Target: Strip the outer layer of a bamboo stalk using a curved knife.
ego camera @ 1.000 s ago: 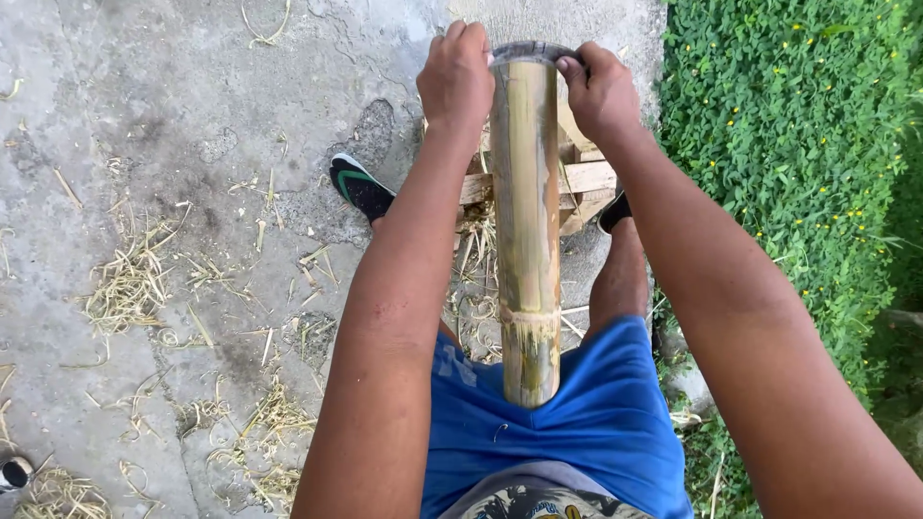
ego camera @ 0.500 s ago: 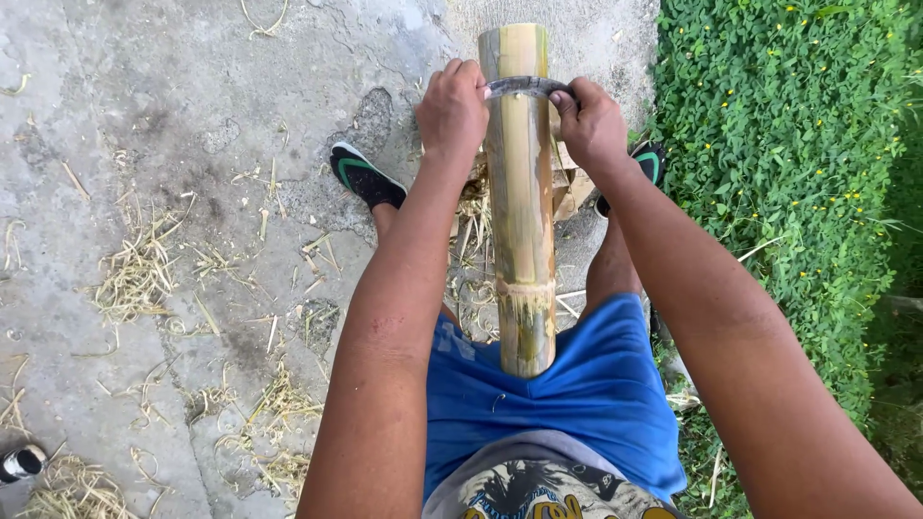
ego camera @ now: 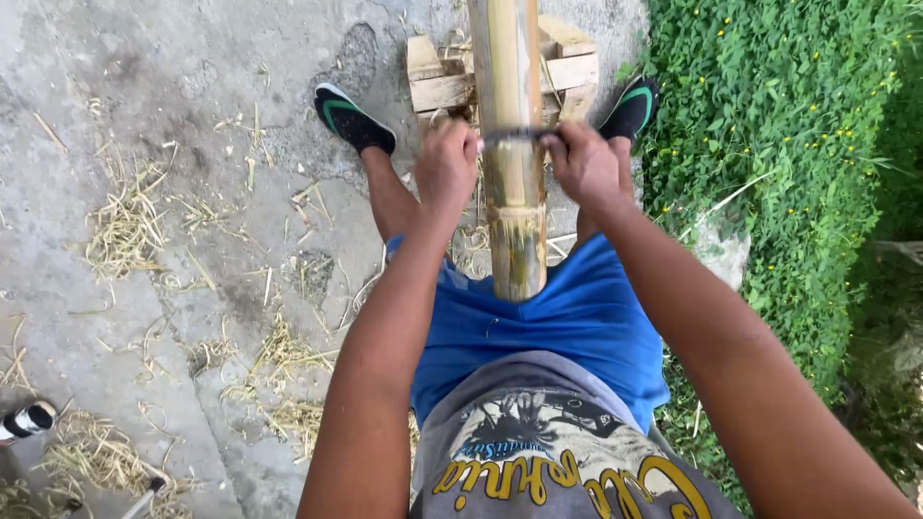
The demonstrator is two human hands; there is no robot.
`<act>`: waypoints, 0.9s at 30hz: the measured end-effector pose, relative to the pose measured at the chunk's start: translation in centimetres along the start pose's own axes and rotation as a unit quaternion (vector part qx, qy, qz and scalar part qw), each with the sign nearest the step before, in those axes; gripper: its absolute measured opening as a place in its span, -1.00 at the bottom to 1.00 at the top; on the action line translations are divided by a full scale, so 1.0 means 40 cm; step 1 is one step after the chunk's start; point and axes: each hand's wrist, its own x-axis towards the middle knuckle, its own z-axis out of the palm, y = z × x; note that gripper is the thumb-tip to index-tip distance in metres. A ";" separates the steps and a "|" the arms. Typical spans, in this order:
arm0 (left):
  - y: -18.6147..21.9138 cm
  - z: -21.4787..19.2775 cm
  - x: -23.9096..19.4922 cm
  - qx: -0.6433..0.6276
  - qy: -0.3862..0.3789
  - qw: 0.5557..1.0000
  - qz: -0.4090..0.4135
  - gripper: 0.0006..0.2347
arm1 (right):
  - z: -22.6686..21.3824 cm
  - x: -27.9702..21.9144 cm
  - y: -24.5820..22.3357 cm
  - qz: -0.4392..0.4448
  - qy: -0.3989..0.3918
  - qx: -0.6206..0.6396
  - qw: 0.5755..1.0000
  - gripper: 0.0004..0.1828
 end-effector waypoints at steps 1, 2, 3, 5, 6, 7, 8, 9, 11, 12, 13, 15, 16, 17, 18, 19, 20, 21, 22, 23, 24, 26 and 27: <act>0.000 -0.002 -0.030 -0.020 -0.004 1.000 0.003 -0.88 | 0.001 -0.031 -0.002 -0.019 0.019 0.002 1.000 -0.74; -0.012 0.011 -0.070 -0.020 -0.001 1.000 0.007 -0.88 | 0.007 -0.066 0.004 -0.022 0.024 0.001 0.999 -0.74; -0.028 0.020 -0.136 -0.031 -0.011 0.999 0.007 -0.89 | 0.020 -0.126 0.005 -0.003 0.009 -0.002 1.000 -0.73; -0.022 0.022 -0.201 -0.042 -0.019 0.999 0.009 -0.89 | 0.028 -0.193 0.000 0.014 -0.004 -0.006 1.000 -0.72; 0.000 0.014 -0.200 -0.034 -0.018 0.999 0.006 -0.89 | 0.022 -0.200 -0.007 0.024 -0.001 0.003 1.000 -0.73; 0.018 0.002 -0.214 -0.025 -0.019 1.000 -0.002 -0.89 | 0.024 -0.221 -0.018 0.035 -0.002 0.015 0.999 -0.73; 0.022 -0.005 -0.222 -0.024 -0.019 1.000 -0.005 -0.89 | 0.024 -0.234 -0.023 0.035 -0.004 0.016 0.999 -0.73; 0.032 -0.013 -0.230 -0.010 -0.031 0.999 -0.021 -0.90 | 0.019 -0.251 -0.029 0.059 -0.014 0.025 0.998 -0.71; 0.025 -0.008 -0.226 0.005 -0.040 0.999 -0.032 -0.91 | 0.013 -0.257 -0.031 0.079 -0.019 0.034 0.996 -0.69; 0.007 0.005 -0.214 0.003 -0.058 0.998 -0.034 -0.92 | 0.013 -0.247 -0.025 0.091 -0.032 0.031 0.995 -0.69; -0.008 0.018 -0.209 0.002 -0.080 0.996 -0.040 -0.93 | 0.013 -0.244 -0.019 0.104 -0.050 0.030 0.993 -0.68; -0.022 0.031 -0.151 0.003 -0.077 0.996 -0.035 -0.94 | 0.007 -0.185 -0.021 0.113 -0.050 0.018 0.992 -0.68; -0.032 0.041 -0.132 0.002 -0.076 0.997 -0.032 -0.95 | 0.008 -0.167 -0.020 0.123 -0.051 0.004 0.991 -0.68; -0.016 0.026 -0.134 0.002 -0.079 0.996 -0.037 -0.95 | 0.004 -0.168 -0.025 0.126 -0.056 0.004 0.991 -0.68; 0.001 0.009 -0.135 0.005 -0.072 0.997 -0.039 -0.95 | -0.001 -0.169 -0.031 0.115 -0.048 -0.005 0.992 -0.68; 0.019 -0.007 -0.108 0.009 -0.059 0.998 -0.036 -0.95 | -0.010 -0.143 -0.036 0.100 -0.033 -0.015 0.994 -0.69; 0.012 0.004 -0.115 0.008 -0.056 0.998 -0.035 -0.95 | -0.005 -0.153 -0.028 0.097 -0.031 -0.016 0.995 -0.69; 0.002 0.012 -0.131 0.014 -0.067 0.997 -0.039 -0.94 | 0.005 -0.170 -0.023 0.078 -0.018 -0.011 0.997 -0.71; -0.009 0.020 -0.147 0.020 -0.078 0.996 -0.043 -0.93 | 0.015 -0.185 -0.017 0.059 -0.005 -0.005 0.998 -0.73; -0.006 0.013 -0.160 0.022 -0.074 0.996 -0.047 -0.93 | 0.016 -0.195 -0.021 0.055 -0.008 -0.004 0.998 -0.73; -0.002 0.008 -0.172 0.015 -0.071 0.997 -0.039 -0.94 | 0.017 -0.204 -0.024 0.057 -0.005 -0.002 0.998 -0.74; -0.006 0.000 -0.192 0.010 -0.073 0.997 -0.034 -0.95 | 0.018 -0.223 -0.035 0.065 -0.006 0.003 0.998 -0.74; -0.011 0.002 -0.192 -0.008 -0.071 0.997 -0.025 -0.95 | 0.012 -0.225 -0.041 0.070 -0.003 0.003 0.998 -0.75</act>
